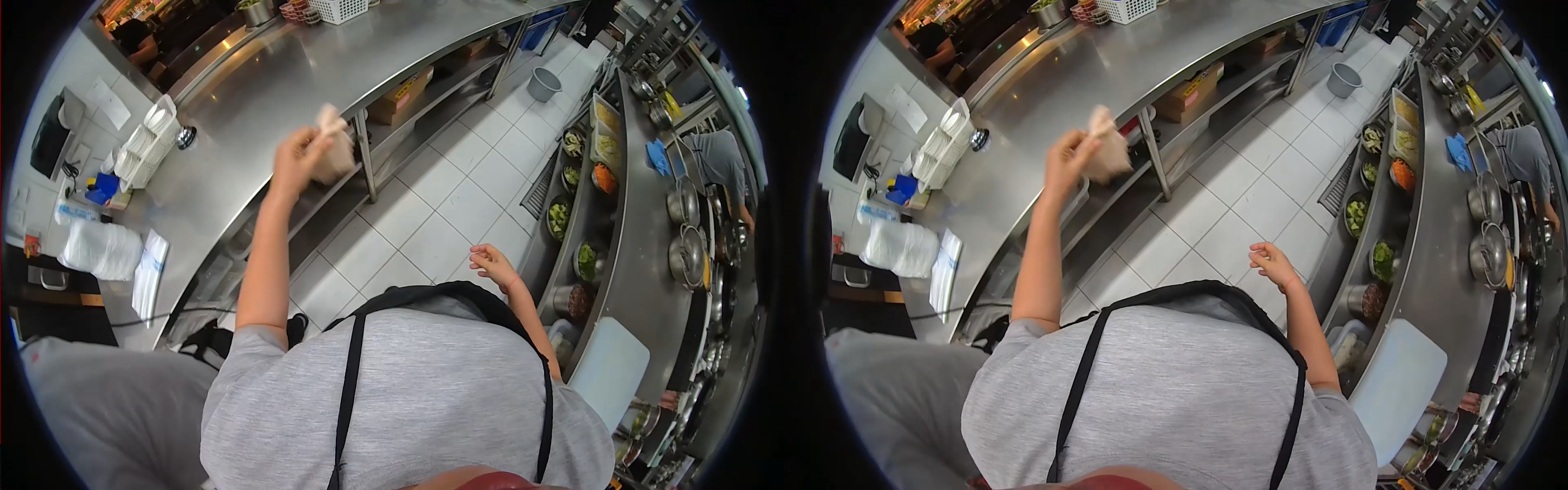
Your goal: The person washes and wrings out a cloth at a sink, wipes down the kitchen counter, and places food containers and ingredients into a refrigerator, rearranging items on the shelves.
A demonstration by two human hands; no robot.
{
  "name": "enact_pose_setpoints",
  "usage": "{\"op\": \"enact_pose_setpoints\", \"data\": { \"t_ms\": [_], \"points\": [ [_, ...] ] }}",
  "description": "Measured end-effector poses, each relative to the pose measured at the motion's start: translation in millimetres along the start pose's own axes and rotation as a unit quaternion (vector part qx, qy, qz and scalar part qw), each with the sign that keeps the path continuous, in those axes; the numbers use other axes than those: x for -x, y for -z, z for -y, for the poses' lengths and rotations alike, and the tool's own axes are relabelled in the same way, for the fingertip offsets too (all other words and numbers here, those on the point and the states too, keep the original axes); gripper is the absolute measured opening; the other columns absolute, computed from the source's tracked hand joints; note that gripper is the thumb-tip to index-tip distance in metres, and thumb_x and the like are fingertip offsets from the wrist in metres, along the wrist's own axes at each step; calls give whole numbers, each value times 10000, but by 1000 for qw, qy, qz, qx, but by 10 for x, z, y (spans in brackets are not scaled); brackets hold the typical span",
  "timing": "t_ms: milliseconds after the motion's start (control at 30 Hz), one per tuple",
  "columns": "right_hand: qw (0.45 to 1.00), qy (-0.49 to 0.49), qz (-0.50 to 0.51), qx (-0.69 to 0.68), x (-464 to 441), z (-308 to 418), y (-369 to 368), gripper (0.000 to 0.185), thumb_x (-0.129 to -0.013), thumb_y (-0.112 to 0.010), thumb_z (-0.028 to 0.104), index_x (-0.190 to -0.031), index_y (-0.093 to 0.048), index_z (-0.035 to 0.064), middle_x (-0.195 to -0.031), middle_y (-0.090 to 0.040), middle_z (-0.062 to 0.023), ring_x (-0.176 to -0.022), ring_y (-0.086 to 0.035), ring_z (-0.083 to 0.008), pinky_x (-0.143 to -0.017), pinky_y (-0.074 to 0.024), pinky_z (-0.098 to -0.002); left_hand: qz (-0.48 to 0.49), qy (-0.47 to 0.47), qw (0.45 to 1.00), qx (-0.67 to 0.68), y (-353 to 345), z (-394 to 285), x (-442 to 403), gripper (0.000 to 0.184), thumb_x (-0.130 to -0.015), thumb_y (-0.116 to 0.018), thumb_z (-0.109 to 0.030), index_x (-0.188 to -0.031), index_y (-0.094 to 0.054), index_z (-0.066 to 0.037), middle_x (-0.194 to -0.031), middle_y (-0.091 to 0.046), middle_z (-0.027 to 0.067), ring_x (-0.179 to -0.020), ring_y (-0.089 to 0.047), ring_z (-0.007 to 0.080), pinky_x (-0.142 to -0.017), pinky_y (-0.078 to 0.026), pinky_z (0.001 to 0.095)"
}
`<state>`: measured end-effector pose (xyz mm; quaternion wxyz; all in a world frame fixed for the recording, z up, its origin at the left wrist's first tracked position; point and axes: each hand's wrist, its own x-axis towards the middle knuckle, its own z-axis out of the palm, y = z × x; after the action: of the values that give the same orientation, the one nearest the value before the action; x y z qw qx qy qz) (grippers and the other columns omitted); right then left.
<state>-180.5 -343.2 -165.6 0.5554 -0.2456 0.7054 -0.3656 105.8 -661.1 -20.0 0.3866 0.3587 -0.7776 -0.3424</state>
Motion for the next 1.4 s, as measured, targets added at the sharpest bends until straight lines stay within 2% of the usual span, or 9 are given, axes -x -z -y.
{"op": "enact_pose_setpoints", "data": {
  "t_ms": [67, 133, 267, 467, 567, 733, 933, 1133, 1400],
  "points": [
    [1000, 6, 0, -4, -222, 35, 48, 333, -814, -595, 309, -1069, -514, 109, -914, -547, 2, -823, -557, -98, -680, -420, -263, -36, -28, 999, -2, 100, 40, -384, 221, -751, -686, -203, -783, -565, -21, -716, -568, 37, -656, -503, 134, -594, -400, 287],
    [999, -19, 35, 0, -514, -68, 135, 314, -812, -602, 300, -1045, -522, 107, -865, -556, 3, -771, -563, -91, -619, -417, -242, -86, -182, 955, -217, 102, -1, -664, 192, -730, -692, -159, -792, -564, -30, -771, -578, 78, -718, -530, 204, -640, -414, 289],
    [990, 5, 128, 56, -1303, -492, 486, 268, -790, -633, 279, -964, -550, 93, -756, -574, 3, -668, -551, -91, -512, -392, -216, 65, -7, 947, -315, -193, 689, -975, 290, -733, -674, -303, -808, -562, -47, -894, -595, 127, -852, -549, 299, -730, -419, 382],
    [990, 29, 114, 77, -2218, -182, 1476, 273, -786, -640, 293, -934, -561, 77, -728, -577, -15, -639, -557, -106, -494, -400, -235, -39, 99, 911, -399, -888, 1485, -1241, 533, -801, -525, -478, -1185, -479, -111, -1271, -421, 147, -1185, -368, 332, -971, -249, 503],
    [993, 14, 76, 89, -2418, 513, 1992, 277, -785, -642, 293, -932, -562, 72, -744, -588, -36, -636, -564, -117, -498, -409, -245, -7, 250, 849, -466, -1224, 1292, -1482, 679, -849, -392, -543, -1389, -217, -169, -1435, -174, 157, -1313, -111, 412, -1012, -55, 603],
    [990, -11, 44, 136, -3015, 1344, 2591, 278, -805, -601, 316, -988, -559, 110, -822, -556, 0, -752, -565, -105, -587, -407, -220, -30, 238, 831, -501, -1731, 1252, -1937, 601, -873, -395, -478, -1366, -281, -153, -1417, -221, 164, -1302, -167, 398, -1019, -107, 574],
    [993, 56, 66, 79, -3683, 1926, 2580, 288, -810, -598, 324, -993, -551, 106, -813, -557, -1, -747, -559, -102, -569, -409, -231, -50, -35, 934, -353, -2784, 1060, -2713, 410, -764, -568, -89, -1172, -528, -105, -1191, -499, 141, -1119, -437, 329, -962, -317, 420],
    [976, 43, 123, 172, -4498, 1550, 2953, 302, -789, -621, 305, -950, -566, 55, -822, -621, -78, -702, -594, -148, -630, -469, -288, 153, -163, 917, -331, -3699, 739, -3899, 456, -770, -559, -131, -1220, -497, -176, -1338, -375, 85, -1238, -328, 285, -992, -279, 451],
    [987, -27, -141, 79, -4429, 1591, 4205, 300, -789, -627, 268, -963, -567, 30, -813, -624, -101, -693, -596, -155, -626, -475, -285, 264, -256, 868, -335, -4807, 935, -5287, 411, -816, -534, -187, -1223, -504, -236, -1407, -269, 85, -1298, -241, 309, -1037, -218, 476]
  ]
}}
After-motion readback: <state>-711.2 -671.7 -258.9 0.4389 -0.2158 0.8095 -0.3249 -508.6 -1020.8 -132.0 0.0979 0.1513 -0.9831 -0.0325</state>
